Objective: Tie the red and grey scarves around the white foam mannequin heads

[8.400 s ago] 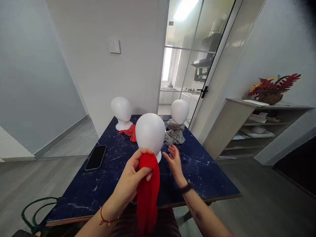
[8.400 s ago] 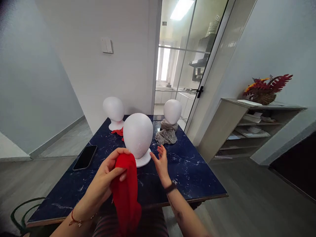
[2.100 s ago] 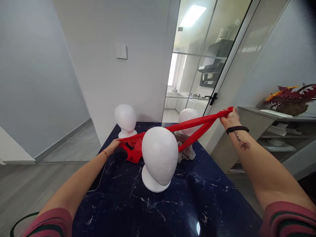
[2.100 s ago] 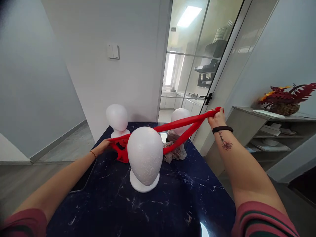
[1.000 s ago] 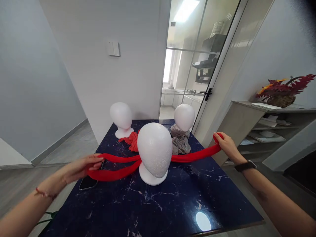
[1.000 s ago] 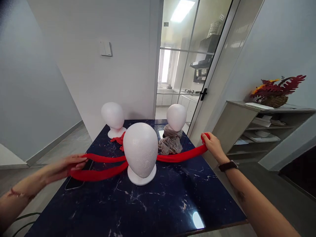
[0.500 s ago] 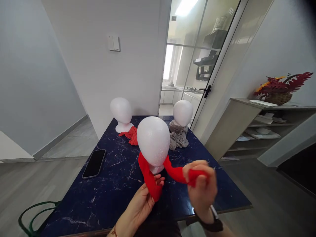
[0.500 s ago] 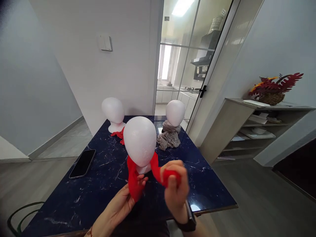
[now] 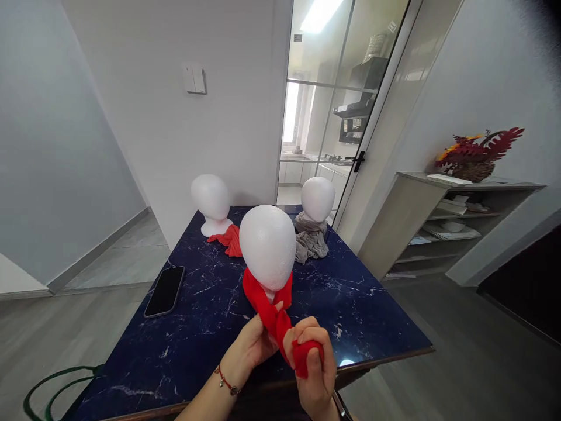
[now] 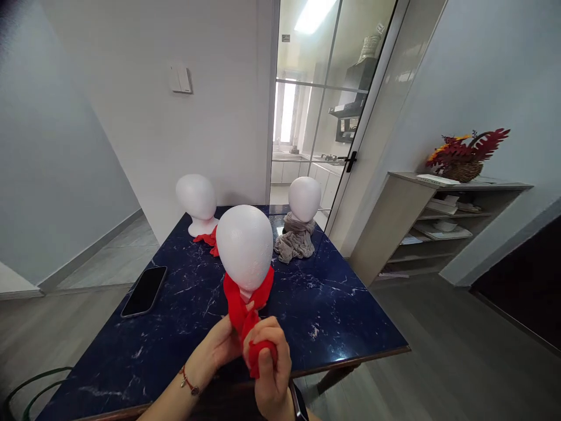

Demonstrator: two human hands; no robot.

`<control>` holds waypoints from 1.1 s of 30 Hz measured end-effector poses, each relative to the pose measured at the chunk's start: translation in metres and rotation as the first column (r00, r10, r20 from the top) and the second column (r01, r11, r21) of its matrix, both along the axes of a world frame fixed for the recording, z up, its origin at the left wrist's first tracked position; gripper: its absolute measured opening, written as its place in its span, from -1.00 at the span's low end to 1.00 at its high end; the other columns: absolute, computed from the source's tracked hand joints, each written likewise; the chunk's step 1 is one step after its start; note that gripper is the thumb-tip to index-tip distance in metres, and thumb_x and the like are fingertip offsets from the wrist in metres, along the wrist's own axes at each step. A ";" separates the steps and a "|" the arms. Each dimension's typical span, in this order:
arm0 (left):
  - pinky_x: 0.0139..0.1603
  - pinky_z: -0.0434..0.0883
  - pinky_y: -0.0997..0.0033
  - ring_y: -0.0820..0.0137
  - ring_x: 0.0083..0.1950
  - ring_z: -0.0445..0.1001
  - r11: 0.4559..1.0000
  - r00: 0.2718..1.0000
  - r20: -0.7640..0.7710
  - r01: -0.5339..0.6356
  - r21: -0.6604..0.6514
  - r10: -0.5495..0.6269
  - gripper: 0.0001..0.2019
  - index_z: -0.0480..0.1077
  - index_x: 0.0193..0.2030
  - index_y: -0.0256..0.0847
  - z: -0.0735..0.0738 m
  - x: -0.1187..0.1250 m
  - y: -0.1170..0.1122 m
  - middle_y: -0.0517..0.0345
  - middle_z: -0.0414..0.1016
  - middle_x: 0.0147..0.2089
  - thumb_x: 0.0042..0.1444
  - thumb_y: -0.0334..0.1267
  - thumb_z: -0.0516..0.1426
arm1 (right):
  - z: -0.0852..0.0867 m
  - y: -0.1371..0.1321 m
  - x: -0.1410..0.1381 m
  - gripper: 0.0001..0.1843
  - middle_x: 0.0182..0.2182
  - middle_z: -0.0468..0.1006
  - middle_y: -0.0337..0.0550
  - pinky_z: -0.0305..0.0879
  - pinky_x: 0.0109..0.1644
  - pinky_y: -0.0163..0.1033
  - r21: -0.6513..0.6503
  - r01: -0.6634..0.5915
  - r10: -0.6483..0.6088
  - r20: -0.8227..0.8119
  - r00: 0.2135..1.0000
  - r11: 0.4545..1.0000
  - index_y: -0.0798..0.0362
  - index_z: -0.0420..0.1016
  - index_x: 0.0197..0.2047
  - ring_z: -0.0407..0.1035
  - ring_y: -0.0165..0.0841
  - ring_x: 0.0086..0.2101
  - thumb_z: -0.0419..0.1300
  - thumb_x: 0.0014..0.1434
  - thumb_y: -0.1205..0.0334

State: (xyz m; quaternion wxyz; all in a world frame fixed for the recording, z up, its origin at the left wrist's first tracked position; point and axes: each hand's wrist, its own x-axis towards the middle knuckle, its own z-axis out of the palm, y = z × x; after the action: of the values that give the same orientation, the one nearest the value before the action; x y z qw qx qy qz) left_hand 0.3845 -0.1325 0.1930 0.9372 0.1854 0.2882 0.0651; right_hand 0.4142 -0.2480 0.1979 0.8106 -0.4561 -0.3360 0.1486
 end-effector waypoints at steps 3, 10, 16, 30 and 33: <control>-0.52 0.33 0.46 0.47 -0.61 0.34 0.984 0.975 -0.146 -0.158 0.089 0.169 -0.82 0.35 -0.55 -0.19 0.004 -0.001 -0.003 0.26 0.35 -0.62 -0.11 -0.47 0.25 | -0.008 0.001 0.011 -0.75 -0.47 0.24 -0.24 0.09 -0.50 -0.20 0.059 0.191 -0.177 -0.195 0.965 0.980 -0.13 0.33 -0.38 0.10 -0.40 -0.61 -0.02 0.26 -0.01; -0.39 0.34 0.47 0.42 -0.43 0.44 0.759 0.885 -0.065 -0.356 0.545 0.461 -0.66 0.45 -0.29 -0.15 -0.009 0.001 -0.020 0.18 0.51 -0.39 -0.24 -0.57 0.20 | -0.028 -0.002 0.039 -0.62 -0.03 0.41 -0.11 0.13 0.13 0.14 -0.407 0.513 -0.459 0.229 0.858 0.755 -0.22 0.43 -0.09 0.27 -0.04 0.01 0.31 -0.01 -0.03; -0.03 0.38 0.35 0.26 -0.09 0.48 0.527 0.871 -0.036 -0.264 0.808 0.490 -0.59 0.36 -0.10 -0.11 -0.008 -0.002 -0.018 0.05 0.52 -0.11 -0.16 -0.47 0.21 | -0.030 0.024 0.018 -0.60 -0.06 0.50 -0.13 0.22 0.12 0.06 -0.474 0.126 -0.090 0.098 0.991 0.872 -0.15 0.45 -0.01 0.34 -0.10 -0.03 0.26 0.06 -0.02; -0.29 0.48 0.40 0.40 -0.43 0.52 0.983 0.981 -0.080 -0.178 -0.042 0.174 -0.81 0.36 -0.15 -0.46 0.042 -0.044 0.015 -0.01 0.54 -0.39 0.11 -0.45 0.02 | -0.071 0.047 0.089 -0.70 -0.31 0.43 -0.19 0.34 -0.20 -0.23 -0.437 0.167 -0.104 0.164 0.981 0.884 0.01 0.18 -0.13 0.39 -0.33 -0.31 0.13 0.12 0.09; -0.41 0.43 0.55 0.50 -0.52 0.47 0.983 0.980 -0.111 -0.172 -0.062 0.164 -0.80 0.38 -0.17 -0.48 0.041 -0.049 -0.007 0.04 0.52 -0.45 0.14 -0.42 0.00 | -0.068 0.042 0.091 -0.78 -0.27 0.43 -0.15 0.34 -0.13 -0.20 -0.459 0.182 -0.042 0.299 0.953 0.870 0.02 0.22 -0.15 0.39 -0.32 -0.27 0.08 0.15 0.15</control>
State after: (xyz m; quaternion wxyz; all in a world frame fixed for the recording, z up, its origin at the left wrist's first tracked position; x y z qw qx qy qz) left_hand 0.3351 -0.1399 0.2335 0.9178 0.1298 0.3541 0.1239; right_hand 0.5050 -0.2063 0.1297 0.6234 -0.6782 -0.3721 0.1140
